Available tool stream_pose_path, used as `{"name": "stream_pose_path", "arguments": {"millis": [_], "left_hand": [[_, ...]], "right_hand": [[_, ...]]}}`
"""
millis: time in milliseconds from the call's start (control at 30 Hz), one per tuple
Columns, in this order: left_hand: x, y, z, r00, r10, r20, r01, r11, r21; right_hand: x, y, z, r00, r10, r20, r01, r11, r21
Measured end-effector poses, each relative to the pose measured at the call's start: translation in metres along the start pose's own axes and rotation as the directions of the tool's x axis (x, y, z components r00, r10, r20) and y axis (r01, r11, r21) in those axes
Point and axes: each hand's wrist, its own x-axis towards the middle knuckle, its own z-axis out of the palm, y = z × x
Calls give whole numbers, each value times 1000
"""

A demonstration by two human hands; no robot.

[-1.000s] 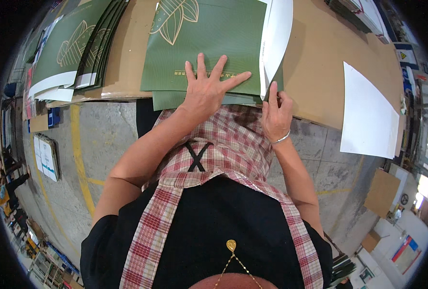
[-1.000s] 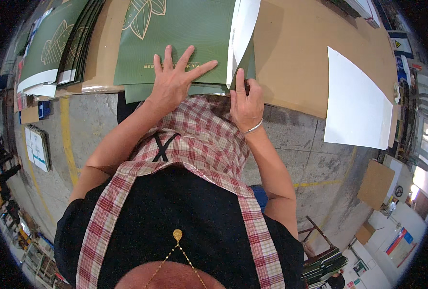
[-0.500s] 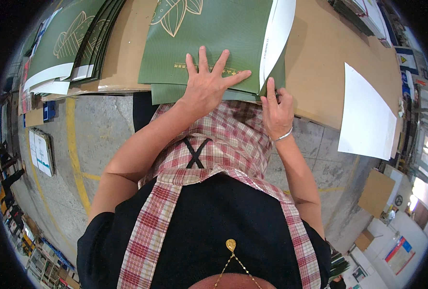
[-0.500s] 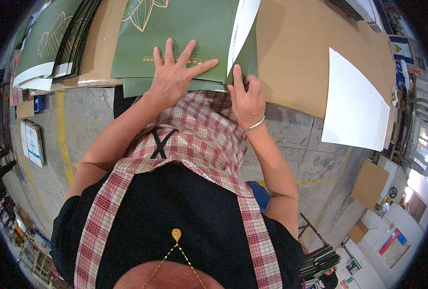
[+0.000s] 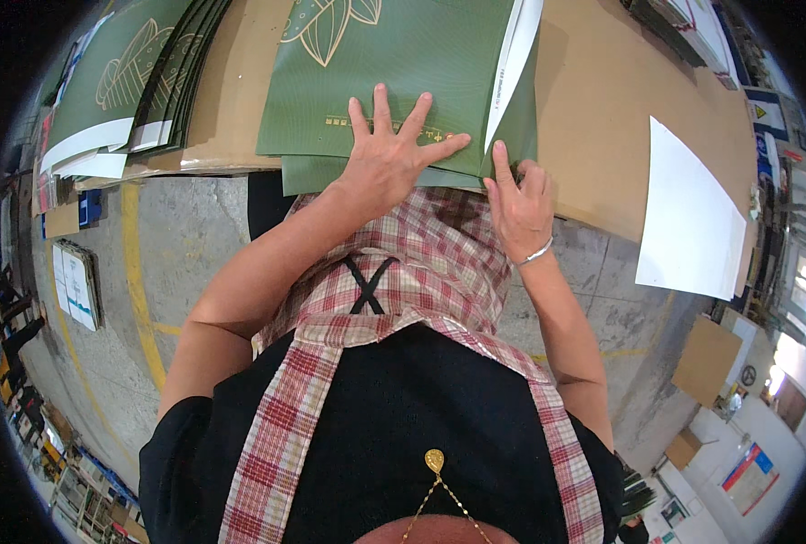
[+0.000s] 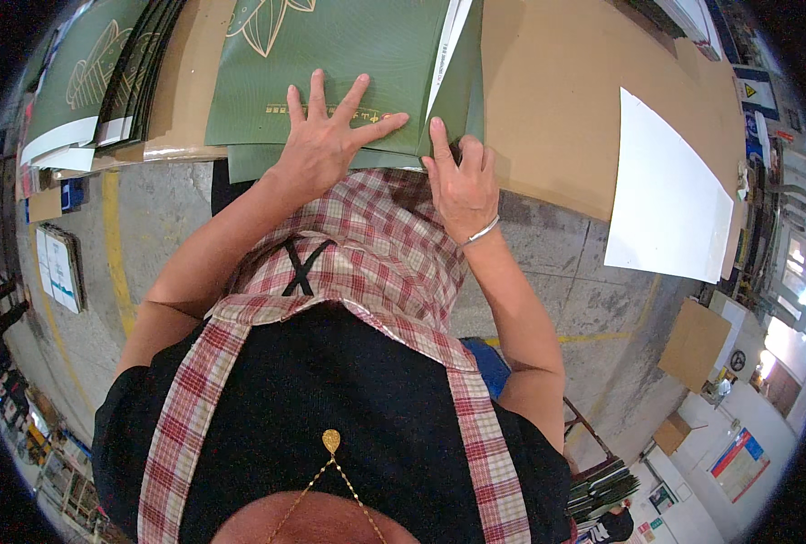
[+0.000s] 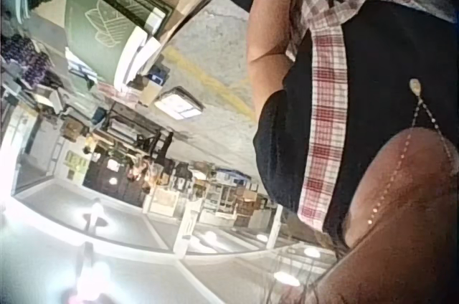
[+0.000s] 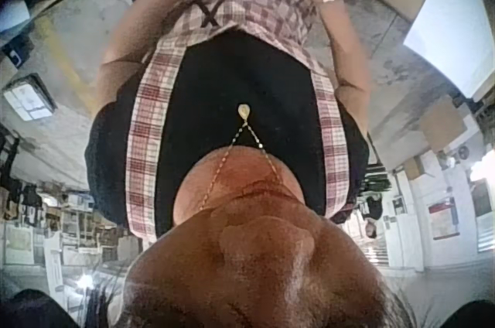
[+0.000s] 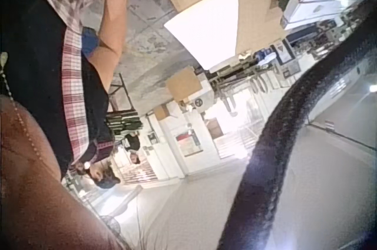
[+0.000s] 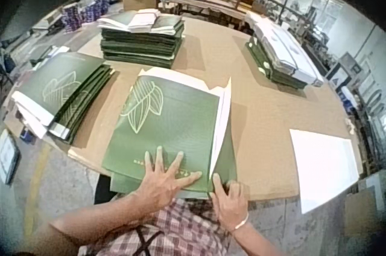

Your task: Folding and assembling green and white paper folders at a work table.

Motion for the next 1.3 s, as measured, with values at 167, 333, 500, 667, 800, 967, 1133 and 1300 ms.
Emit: {"name": "stream_pose_path", "arguments": {"millis": [167,333,500,667,800,967,1133,1300], "left_hand": [[1,-1,-16,997,24,68,-21,998,-53],[14,6,-17,995,70,-66,-82,974,-211],[39,36,-11,988,-145,42,147,988,-46],[42,31,-7,989,-93,111,93,996,5],[37,31,-1,986,-104,131,108,994,-23],[32,31,11,988,-131,81,140,983,-115],[36,30,7,987,-127,100,136,986,-94],[37,28,6,984,-115,138,129,987,-96]], "right_hand": [[5,-1,-10,997,22,72,-25,999,32],[10,1,-12,991,10,130,-18,998,66],[14,-1,-16,981,10,193,-24,997,69],[40,7,-19,993,48,107,-71,971,228],[81,32,22,998,60,-29,-51,966,255],[81,47,45,998,-4,56,-8,978,207],[83,46,44,993,23,120,-42,988,152],[86,48,49,981,32,190,-47,996,74]]}}
